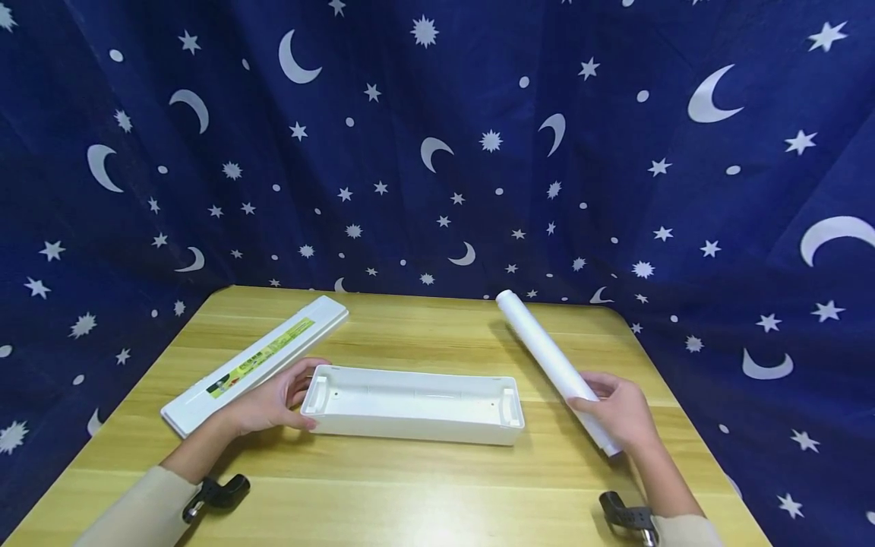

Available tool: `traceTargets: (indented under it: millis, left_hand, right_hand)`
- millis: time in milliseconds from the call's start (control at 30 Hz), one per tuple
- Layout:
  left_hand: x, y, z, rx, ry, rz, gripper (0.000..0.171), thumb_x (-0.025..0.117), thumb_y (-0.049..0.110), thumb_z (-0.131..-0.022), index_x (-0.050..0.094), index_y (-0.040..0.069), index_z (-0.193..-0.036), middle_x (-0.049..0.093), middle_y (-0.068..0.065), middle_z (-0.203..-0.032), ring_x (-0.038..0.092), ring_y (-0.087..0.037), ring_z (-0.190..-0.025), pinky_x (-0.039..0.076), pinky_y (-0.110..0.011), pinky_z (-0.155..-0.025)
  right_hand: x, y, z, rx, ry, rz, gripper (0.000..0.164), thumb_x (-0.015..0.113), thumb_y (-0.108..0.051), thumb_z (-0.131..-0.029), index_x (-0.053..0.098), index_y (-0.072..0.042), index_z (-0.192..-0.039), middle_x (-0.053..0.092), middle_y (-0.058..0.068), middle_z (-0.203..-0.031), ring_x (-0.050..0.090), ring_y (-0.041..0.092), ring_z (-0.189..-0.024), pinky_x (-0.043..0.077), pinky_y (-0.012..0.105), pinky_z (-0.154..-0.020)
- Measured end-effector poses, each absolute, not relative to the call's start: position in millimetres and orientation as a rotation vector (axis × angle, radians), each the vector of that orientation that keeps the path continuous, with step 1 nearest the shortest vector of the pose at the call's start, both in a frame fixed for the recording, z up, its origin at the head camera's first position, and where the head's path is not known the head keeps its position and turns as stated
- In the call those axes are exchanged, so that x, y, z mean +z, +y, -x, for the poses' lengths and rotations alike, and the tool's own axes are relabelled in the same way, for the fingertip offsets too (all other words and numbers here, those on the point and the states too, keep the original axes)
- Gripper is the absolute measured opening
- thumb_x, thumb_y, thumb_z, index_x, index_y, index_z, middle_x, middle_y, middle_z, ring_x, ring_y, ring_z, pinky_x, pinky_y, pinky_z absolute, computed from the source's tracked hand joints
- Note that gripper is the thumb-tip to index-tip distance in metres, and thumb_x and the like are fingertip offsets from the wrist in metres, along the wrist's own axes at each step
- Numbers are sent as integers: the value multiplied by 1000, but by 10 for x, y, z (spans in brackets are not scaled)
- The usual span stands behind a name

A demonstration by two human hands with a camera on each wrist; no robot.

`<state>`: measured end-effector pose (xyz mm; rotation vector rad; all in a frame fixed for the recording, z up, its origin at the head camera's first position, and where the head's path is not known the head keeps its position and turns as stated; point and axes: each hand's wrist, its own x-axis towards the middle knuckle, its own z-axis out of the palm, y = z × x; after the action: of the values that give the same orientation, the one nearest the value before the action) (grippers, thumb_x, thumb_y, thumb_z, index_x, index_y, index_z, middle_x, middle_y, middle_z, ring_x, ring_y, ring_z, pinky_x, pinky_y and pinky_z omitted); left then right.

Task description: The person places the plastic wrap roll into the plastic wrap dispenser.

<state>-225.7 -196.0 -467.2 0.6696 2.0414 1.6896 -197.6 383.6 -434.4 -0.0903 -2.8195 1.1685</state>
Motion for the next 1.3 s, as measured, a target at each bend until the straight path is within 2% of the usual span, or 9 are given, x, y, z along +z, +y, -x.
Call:
traceTargets:
  millis: [300,600,967,1300]
  left_hand:
    - [-4650,-1962,2262,1654,2060,-672,98,88,3,-76,27,3,-153,44,-27,-151,40,-45,-144,48,-31,-110]
    - [-4651,-1968,2268,1640,2064,-673,99,88,4,-77,26,3,-154,43,-28,-152,42,-46,-143,50,-35,-109]
    - [-4639,-1961,2265,1621,2089,-688,98,88,4,-77,27,3,-154,44,-28,-151,42,-46,-142,49,-35,-111]
    - [-4641,-1971,2273,1604,2094,-677,97,88,4,-77,28,7,-153,44,-27,-152,44,-44,-142,51,-32,-107]
  right_hand:
    - [-4163,3805,1983,1156,-2870,21,65,87,-29,-83,64,3,-135,68,27,-127,63,-4,-82,56,25,-65]
    - [-4047,3762,2000,1263,-2828,-129,60,87,-18,-81,65,4,-132,73,21,-119,68,1,-81,58,26,-66]
    - [-3917,3681,2023,1221,-2881,-173,60,87,-20,-82,65,2,-134,71,23,-123,66,-2,-87,57,23,-70]
    - [-3838,3607,2062,1263,-2843,-312,57,88,-17,-80,68,3,-129,73,24,-118,67,-2,-89,57,20,-72]
